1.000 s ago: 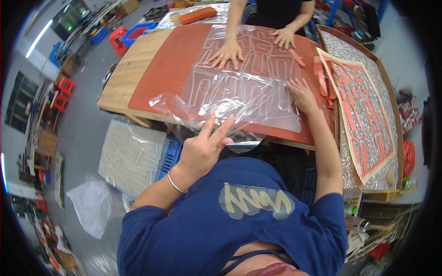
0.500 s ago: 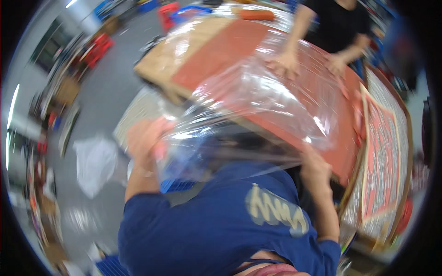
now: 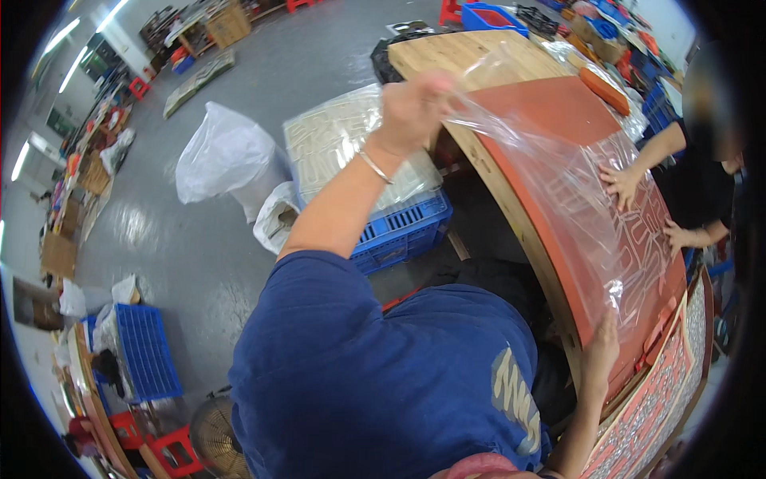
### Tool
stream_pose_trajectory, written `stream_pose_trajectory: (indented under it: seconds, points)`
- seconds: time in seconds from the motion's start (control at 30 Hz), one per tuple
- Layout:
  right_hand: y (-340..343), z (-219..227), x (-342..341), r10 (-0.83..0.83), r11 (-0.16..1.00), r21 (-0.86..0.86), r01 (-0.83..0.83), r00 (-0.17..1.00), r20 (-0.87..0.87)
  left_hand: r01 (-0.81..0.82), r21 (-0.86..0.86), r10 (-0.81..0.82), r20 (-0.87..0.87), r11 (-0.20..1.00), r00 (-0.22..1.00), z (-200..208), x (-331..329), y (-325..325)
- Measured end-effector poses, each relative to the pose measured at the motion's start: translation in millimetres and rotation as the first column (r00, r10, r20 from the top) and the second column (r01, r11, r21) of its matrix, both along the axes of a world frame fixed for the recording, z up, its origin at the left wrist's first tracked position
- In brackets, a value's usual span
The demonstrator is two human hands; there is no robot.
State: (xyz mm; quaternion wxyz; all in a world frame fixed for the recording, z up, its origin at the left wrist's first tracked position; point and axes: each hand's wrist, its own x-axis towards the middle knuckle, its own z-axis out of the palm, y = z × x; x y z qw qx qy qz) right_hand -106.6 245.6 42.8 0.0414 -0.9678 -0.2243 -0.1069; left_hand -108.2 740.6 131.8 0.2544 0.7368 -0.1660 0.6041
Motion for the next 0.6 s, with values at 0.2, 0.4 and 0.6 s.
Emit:
stream_pose_trajectory:
  seconds: [0.2,0.4,0.6]
  points:
    - [113,42,-50,0.23,0.928,-0.295,-0.228,0.973,-0.03,-0.127,-0.735,0.02,-0.152,0.667,0.988,-32,17,73]
    - [193,75,-63,0.507,0.844,-0.128,-0.521,0.852,-0.129,-0.25,-0.835,0.227,-0.155,0.49,0.961,-50,3,167]
    - [262,86,-66,0.771,0.636,0.163,-0.754,0.615,-0.164,-0.423,-0.798,0.454,-0.214,0.429,0.865,-108,-84,280]
